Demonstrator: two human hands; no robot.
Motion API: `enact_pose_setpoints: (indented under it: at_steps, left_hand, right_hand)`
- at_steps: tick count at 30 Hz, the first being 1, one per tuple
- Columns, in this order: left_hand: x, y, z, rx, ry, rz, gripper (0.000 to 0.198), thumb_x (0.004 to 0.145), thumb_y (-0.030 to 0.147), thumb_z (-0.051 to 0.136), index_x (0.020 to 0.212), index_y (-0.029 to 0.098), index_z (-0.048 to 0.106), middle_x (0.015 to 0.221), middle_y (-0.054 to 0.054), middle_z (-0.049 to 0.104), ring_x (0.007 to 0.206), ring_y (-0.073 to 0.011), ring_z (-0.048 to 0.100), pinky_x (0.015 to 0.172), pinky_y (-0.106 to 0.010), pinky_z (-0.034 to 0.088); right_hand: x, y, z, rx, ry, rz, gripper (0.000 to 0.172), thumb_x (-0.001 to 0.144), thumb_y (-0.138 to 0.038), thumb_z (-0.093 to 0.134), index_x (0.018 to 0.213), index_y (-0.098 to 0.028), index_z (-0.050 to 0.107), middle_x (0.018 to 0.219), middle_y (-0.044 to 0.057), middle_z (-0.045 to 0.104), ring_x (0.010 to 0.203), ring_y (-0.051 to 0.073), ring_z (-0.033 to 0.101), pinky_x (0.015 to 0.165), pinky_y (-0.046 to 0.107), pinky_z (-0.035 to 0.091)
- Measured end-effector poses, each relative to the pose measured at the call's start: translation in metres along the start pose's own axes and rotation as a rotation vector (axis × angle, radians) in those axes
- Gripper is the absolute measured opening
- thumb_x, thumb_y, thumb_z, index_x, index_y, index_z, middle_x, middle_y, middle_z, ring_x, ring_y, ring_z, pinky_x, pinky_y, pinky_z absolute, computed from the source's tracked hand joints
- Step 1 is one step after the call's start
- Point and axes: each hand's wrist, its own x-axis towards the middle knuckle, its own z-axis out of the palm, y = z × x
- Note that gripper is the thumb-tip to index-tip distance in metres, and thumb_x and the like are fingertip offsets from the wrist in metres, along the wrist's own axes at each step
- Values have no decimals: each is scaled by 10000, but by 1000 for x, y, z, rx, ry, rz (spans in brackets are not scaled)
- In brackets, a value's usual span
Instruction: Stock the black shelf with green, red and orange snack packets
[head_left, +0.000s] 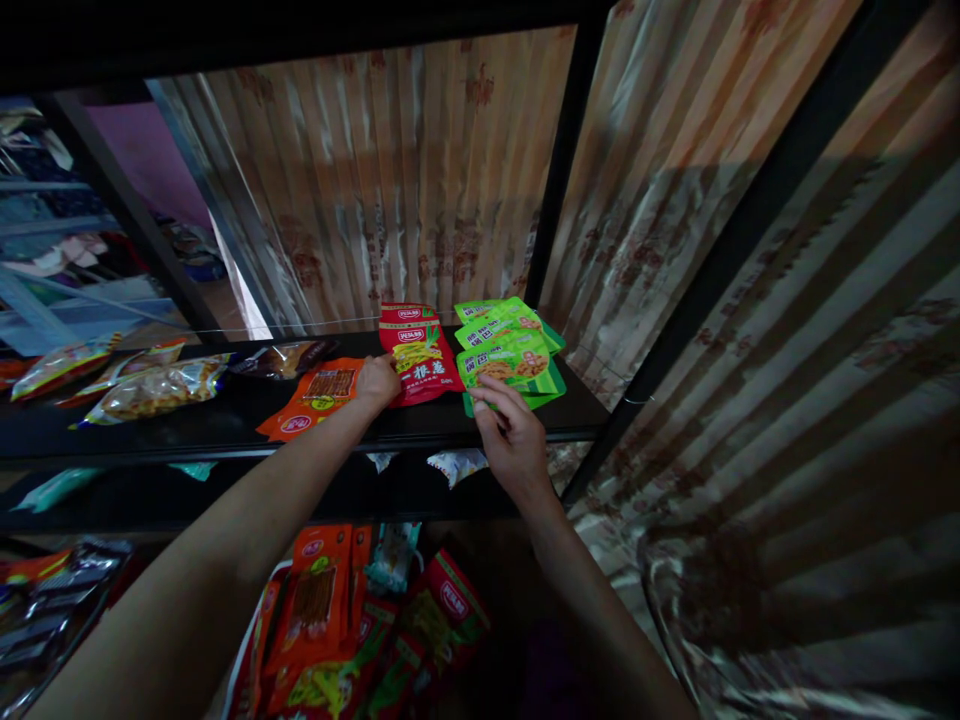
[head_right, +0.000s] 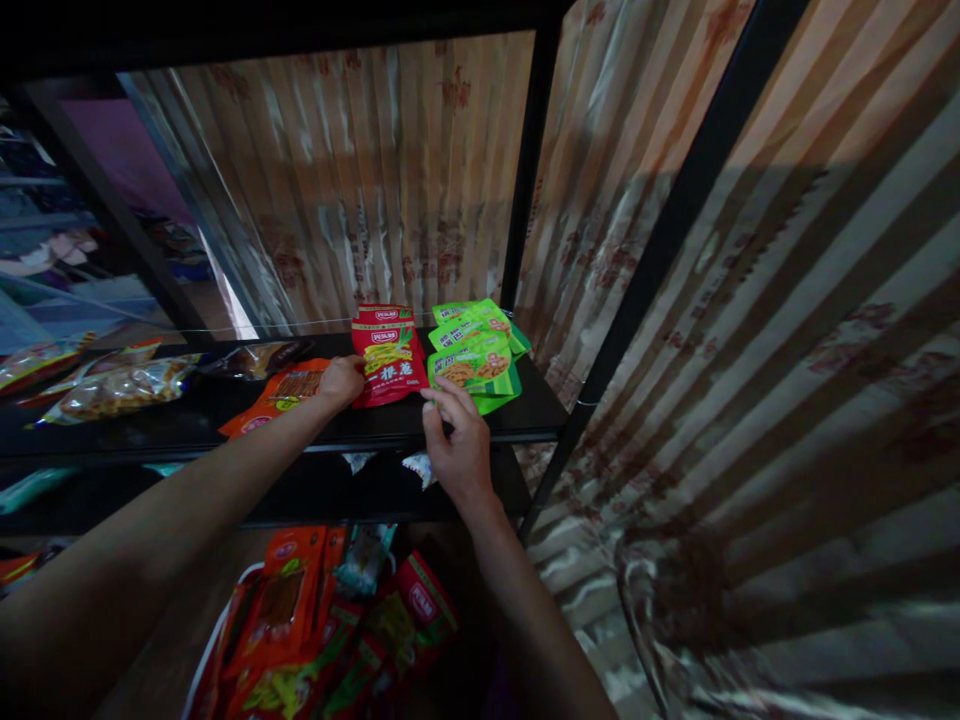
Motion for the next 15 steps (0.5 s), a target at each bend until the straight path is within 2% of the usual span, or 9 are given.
enact_pose_setpoints:
  at_steps: [5, 7, 10, 12, 13, 15]
  left_hand:
    - [-25, -2, -12, 10, 173, 147, 337, 827, 162, 461, 1081, 190, 681, 1237, -126, 553, 1136, -244, 549, 962, -320, 442]
    - [-46, -3, -20, -45, 230, 239, 335, 835, 132, 433, 1058, 168, 680, 1259, -107, 542, 1144, -222, 537, 981, -306, 432]
    - [-90, -15, -24, -179, 259, 459, 338, 838, 94, 394, 1019, 156, 673, 1184, -79, 586, 1106, -175, 547, 992, -290, 426]
    - [-127, -35, -17, -257, 191, 600, 348, 845, 94, 380, 1035, 172, 661, 1122, -70, 613, 1099, -156, 547, 990, -277, 426]
    - [-147, -50, -10, -280, 140, 623, 356, 844, 91, 376, 1035, 186, 661, 1107, -66, 621, 1094, -151, 552, 990, -277, 429]
    - [-184, -85, 10, -273, -59, 602, 345, 827, 97, 411, 1022, 213, 670, 1170, -63, 609, 1114, -159, 551, 996, -288, 431]
  right_hand:
    - [-2, -5, 2, -14, -1, -3, 230, 864, -316, 504, 959, -211, 685, 1172, 107, 625, 1086, 213, 601, 785, 330, 562]
    - [-3, -9, 3, -13, -28, -17, 230, 865, -313, 502, 965, -211, 683, 1175, 103, 627, 1093, 213, 597, 797, 335, 557]
    - [-8, -18, 6, -14, -97, -35, 232, 868, -318, 503, 966, -209, 682, 1172, 98, 634, 1096, 211, 597, 839, 347, 542]
    - [-16, -23, 11, -17, -165, -32, 232, 873, -324, 499, 965, -213, 680, 1148, 90, 650, 1085, 207, 604, 868, 353, 528]
    - [-24, -24, 14, -15, -210, -27, 229, 876, -322, 493, 963, -217, 678, 1127, 83, 662, 1076, 203, 609, 877, 351, 521]
    - [-46, -23, 24, -5, -328, -2, 221, 881, -302, 482, 964, -226, 672, 1079, 64, 682, 1025, 185, 632, 872, 334, 518]
